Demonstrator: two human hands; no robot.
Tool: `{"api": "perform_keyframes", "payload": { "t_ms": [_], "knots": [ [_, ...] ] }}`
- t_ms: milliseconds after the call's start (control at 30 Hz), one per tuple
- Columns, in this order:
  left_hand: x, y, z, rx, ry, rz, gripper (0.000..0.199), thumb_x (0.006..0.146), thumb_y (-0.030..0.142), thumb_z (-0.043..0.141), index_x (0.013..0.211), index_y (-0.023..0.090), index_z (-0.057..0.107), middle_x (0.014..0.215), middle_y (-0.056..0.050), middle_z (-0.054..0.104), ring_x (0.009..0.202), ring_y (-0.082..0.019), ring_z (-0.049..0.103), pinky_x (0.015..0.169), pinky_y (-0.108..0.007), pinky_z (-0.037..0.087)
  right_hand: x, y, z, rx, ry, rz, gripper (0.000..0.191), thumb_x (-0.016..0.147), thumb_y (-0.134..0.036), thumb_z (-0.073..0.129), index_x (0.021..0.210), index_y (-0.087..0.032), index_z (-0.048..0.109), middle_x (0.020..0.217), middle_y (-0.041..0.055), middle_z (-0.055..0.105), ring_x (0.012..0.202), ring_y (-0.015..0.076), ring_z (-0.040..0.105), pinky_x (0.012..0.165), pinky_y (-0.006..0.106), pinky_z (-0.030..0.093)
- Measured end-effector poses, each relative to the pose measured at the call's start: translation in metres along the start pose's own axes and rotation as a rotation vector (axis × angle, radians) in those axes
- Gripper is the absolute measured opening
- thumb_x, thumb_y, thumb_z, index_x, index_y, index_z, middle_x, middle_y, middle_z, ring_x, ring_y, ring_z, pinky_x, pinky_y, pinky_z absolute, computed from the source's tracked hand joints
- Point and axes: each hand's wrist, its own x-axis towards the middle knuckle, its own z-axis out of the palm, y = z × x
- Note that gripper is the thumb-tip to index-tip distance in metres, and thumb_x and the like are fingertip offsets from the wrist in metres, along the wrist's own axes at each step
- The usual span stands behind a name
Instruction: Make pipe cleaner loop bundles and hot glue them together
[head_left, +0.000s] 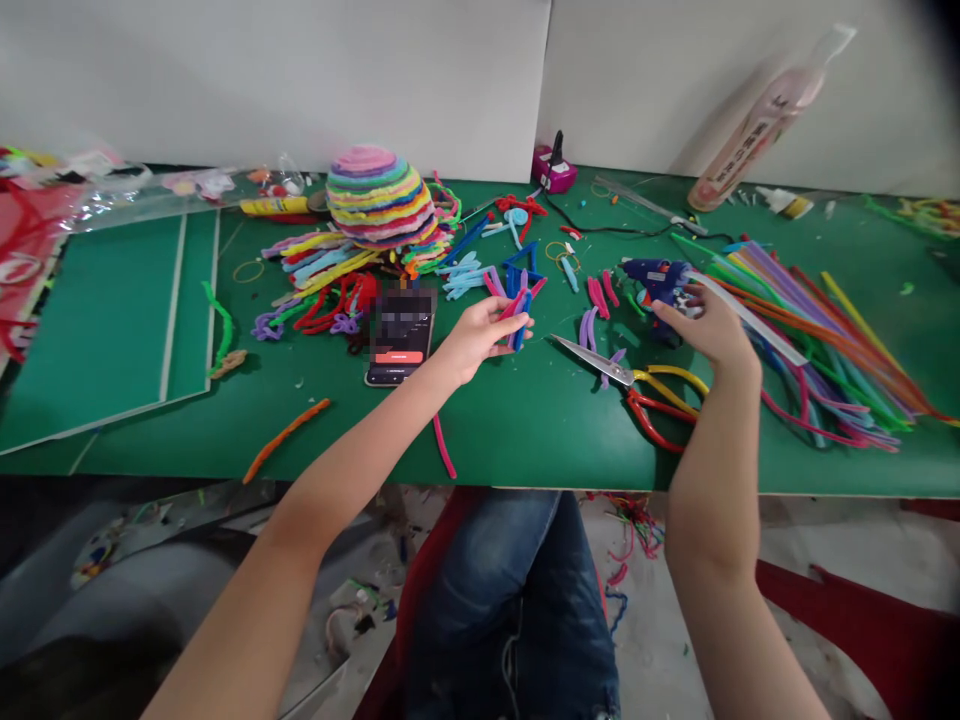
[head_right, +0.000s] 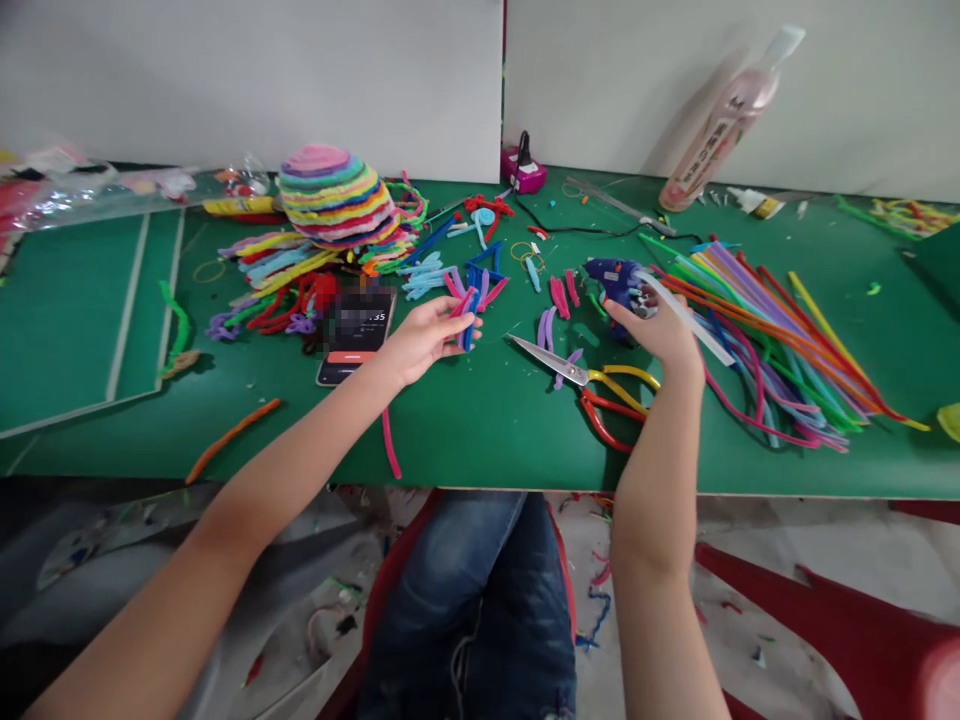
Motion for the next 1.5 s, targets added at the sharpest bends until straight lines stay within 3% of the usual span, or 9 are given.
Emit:
{"api": "perform_keyframes", "payload": {
  "t_ms": [100, 167, 267, 400, 467, 533, 667, 933, 1500],
  "knots": [
    [-0.001, 0.002, 0.000, -0.036, 0.011, -0.031, 0.011, 0.080, 0.022, 0.068, 0.088, 0.019, 0.060, 0.091, -0.004, 0.071, 0.074, -0.010, 0.067, 0.063, -0.022, 0.050, 0.008, -0.010, 0.016, 0.105, -0.059, 0.053, 0.040, 0.071, -0.052, 0.068, 0.083, -0.014, 0.063, 0.075, 0.0073, 0.059, 0.066, 0.0141, 0.051, 0.065, 0.031, 0.042],
    [-0.001, 0.003, 0.000, -0.067, 0.013, -0.036, 0.010, 0.080, 0.022, 0.068, 0.086, 0.018, 0.061, 0.087, -0.002, 0.070, 0.073, -0.009, 0.065, 0.063, -0.021, 0.049, 0.013, -0.013, 0.025, 0.084, 0.028, 0.053, 0.028, 0.069, -0.042, 0.071, 0.067, -0.017, 0.059, 0.062, 0.0021, 0.053, 0.064, 0.0162, 0.050, 0.065, 0.033, 0.042],
    [-0.002, 0.005, 0.000, -0.132, 0.027, -0.032, 0.007, 0.080, 0.021, 0.067, 0.084, 0.017, 0.062, 0.080, 0.001, 0.067, 0.071, -0.008, 0.064, 0.063, -0.022, 0.048, 0.016, -0.016, 0.031, 0.190, 0.176, 0.112, 0.019, 0.066, -0.030, 0.070, 0.060, -0.019, 0.055, 0.057, 0.0000, 0.050, 0.062, 0.0173, 0.050, 0.063, 0.033, 0.042],
    [-0.001, 0.008, -0.003, -0.258, 0.007, -0.020, 0.007, 0.080, 0.019, 0.068, 0.080, 0.017, 0.062, 0.070, 0.003, 0.063, 0.065, -0.007, 0.061, 0.061, -0.020, 0.046, 0.008, -0.029, 0.021, 0.713, 0.255, 0.068, 0.009, 0.066, -0.022, 0.062, 0.072, -0.017, 0.065, 0.069, 0.0036, 0.063, 0.064, 0.0154, 0.055, 0.062, 0.031, 0.042],
    [-0.001, 0.011, -0.005, -0.319, -0.019, -0.019, 0.008, 0.080, 0.021, 0.069, 0.080, 0.018, 0.061, 0.067, 0.004, 0.063, 0.063, -0.007, 0.060, 0.059, -0.019, 0.046, -0.002, -0.042, 0.015, 0.978, 0.189, -0.047, 0.014, 0.064, -0.018, 0.062, 0.077, -0.017, 0.066, 0.076, 0.0036, 0.067, 0.064, 0.0141, 0.058, 0.060, 0.029, 0.042],
    [-0.001, 0.014, -0.007, -0.376, -0.045, -0.024, 0.009, 0.080, 0.023, 0.069, 0.079, 0.018, 0.061, 0.066, 0.004, 0.063, 0.061, -0.006, 0.059, 0.059, -0.019, 0.046, -0.014, -0.055, 0.014, 1.090, 0.085, -0.113, 0.011, 0.063, -0.018, 0.067, 0.073, -0.018, 0.065, 0.071, 0.0013, 0.066, 0.058, 0.0117, 0.056, 0.053, 0.027, 0.039],
    [-0.002, 0.019, -0.008, -0.430, -0.102, -0.052, 0.008, 0.081, 0.023, 0.068, 0.078, 0.018, 0.062, 0.064, 0.004, 0.063, 0.059, -0.006, 0.059, 0.058, -0.020, 0.047, -0.039, -0.080, 0.029, 1.012, -0.067, -0.095, 0.017, 0.063, -0.029, 0.077, 0.066, -0.019, 0.064, 0.058, -0.0016, 0.059, 0.049, 0.0094, 0.046, 0.047, 0.027, 0.036],
    [-0.003, 0.019, -0.010, -0.433, -0.179, -0.093, 0.007, 0.084, 0.020, 0.066, 0.078, 0.016, 0.065, 0.069, 0.003, 0.063, 0.059, -0.006, 0.061, 0.058, -0.021, 0.048, -0.059, -0.100, 0.044, 0.883, -0.119, -0.109, 0.019, 0.061, -0.032, 0.077, 0.067, -0.021, 0.063, 0.065, -0.0005, 0.063, 0.064, 0.0171, 0.060, 0.069, 0.038, 0.054],
    [-0.001, 0.016, -0.012, -0.409, -0.245, -0.082, 0.012, 0.079, 0.024, 0.071, 0.080, 0.016, 0.062, 0.069, 0.003, 0.063, 0.060, -0.006, 0.061, 0.058, -0.019, 0.049, -0.059, -0.100, 0.040, 0.819, -0.038, -0.120, 0.016, 0.059, -0.029, 0.073, 0.069, -0.023, 0.062, 0.073, 0.0002, 0.070, 0.073, 0.0223, 0.066, 0.076, 0.043, 0.057]
  ]
}}
